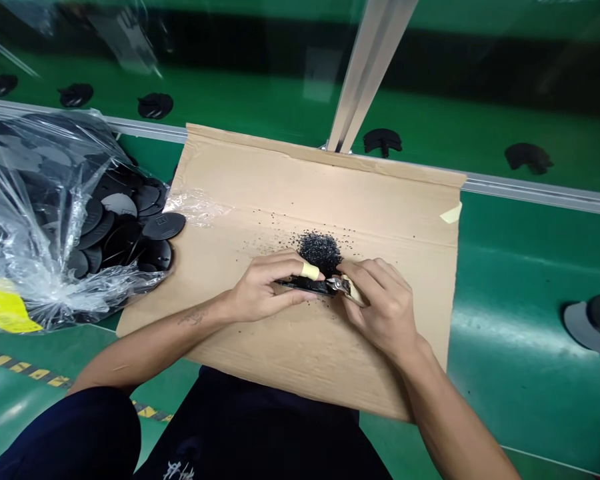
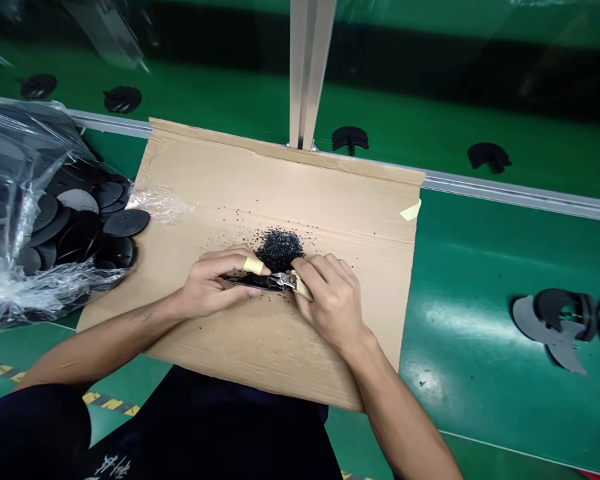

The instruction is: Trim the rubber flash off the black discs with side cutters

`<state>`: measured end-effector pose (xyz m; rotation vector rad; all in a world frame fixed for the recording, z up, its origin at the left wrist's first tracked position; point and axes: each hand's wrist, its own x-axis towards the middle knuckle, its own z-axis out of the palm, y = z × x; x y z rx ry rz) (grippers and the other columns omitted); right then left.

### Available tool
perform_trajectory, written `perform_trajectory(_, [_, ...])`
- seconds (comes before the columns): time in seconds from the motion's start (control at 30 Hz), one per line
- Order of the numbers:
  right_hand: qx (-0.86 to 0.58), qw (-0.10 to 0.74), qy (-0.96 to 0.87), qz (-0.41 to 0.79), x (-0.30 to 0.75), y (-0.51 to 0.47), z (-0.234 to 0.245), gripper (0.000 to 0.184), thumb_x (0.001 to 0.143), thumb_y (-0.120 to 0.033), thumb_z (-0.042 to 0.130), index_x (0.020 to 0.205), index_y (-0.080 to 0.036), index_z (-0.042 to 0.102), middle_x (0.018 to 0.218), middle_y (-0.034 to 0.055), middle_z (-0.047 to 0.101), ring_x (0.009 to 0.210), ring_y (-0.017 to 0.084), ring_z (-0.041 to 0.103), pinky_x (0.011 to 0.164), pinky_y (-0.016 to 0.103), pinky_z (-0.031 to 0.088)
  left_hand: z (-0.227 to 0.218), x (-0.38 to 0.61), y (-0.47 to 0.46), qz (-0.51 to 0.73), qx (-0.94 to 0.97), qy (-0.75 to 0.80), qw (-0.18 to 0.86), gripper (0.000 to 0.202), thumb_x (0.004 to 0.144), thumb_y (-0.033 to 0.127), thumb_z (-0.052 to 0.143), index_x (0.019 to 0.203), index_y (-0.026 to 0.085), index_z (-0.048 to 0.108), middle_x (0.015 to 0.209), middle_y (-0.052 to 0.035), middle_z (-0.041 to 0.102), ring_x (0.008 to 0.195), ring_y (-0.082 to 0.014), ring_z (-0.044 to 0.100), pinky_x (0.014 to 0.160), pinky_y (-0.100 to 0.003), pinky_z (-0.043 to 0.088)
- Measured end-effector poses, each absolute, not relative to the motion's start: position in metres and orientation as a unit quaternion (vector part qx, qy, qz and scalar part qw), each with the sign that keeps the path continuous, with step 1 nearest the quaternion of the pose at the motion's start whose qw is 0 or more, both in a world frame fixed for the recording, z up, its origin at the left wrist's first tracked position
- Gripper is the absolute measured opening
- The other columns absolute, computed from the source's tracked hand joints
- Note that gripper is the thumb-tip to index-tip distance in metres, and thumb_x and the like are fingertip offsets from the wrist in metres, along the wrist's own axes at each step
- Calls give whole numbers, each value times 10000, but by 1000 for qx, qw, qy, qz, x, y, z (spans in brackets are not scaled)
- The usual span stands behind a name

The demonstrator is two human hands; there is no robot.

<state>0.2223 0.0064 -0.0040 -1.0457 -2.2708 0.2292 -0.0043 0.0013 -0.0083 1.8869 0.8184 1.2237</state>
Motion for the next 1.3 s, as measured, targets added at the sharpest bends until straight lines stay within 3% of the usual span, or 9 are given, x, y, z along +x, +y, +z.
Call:
perform_trajectory(0.27, [-390,298,-870,57,223,7,-3,112,956,-140,590,1006,-172,685,780,53,706,692,179,603,639,319,465,-9,-4,1,479,738,307,362,183,907,251,751,1060,153,730,910,-80,761,831,-153,694,762,-282,571])
perform_trajectory(0.6, [-392,298,-870,23,223,4,-2,123,969,-160,606,902,-168,709,689,28,704,596,142,603,585,277,461,-9,-3,1,478,736,306,370,188,909,261,747,1070,163,734,886,-70,762,793,-151,702,726,-266,565])
perform_trajectory(0.77, [-397,301,-864,74,225,4,-2,162,968,-145,568,925,-165,723,734,40,721,633,144,626,607,271,478,-7,-3,0,474,736,311,370,196,911,266,743,1082,172,728,907,-68,763,819,-157,707,749,-276,568])
perform_trajectory(1.0, [-421,239,-874,-39,223,8,-5,192,913,-77,549,997,-158,701,761,50,705,679,188,558,609,327,409,-10,-6,2,418,807,310,279,236,941,189,677,1175,177,698,940,-66,749,842,-160,654,766,-303,534])
perform_trajectory(1.13, [-428,237,-872,-9,224,8,-7,248,888,-77,551,1068,-166,698,833,66,718,738,207,577,632,340,415,-12,-6,3,400,822,358,189,218,935,181,676,1151,202,701,983,-56,765,882,-181,652,799,-339,520])
perform_trajectory(1.3, [-412,316,-839,159,224,10,-4,217,925,-186,605,1125,-189,691,902,79,732,791,226,658,699,356,519,-12,-5,2,461,748,389,277,176,942,219,691,1106,154,688,956,-65,761,795,-140,673,722,-274,551])
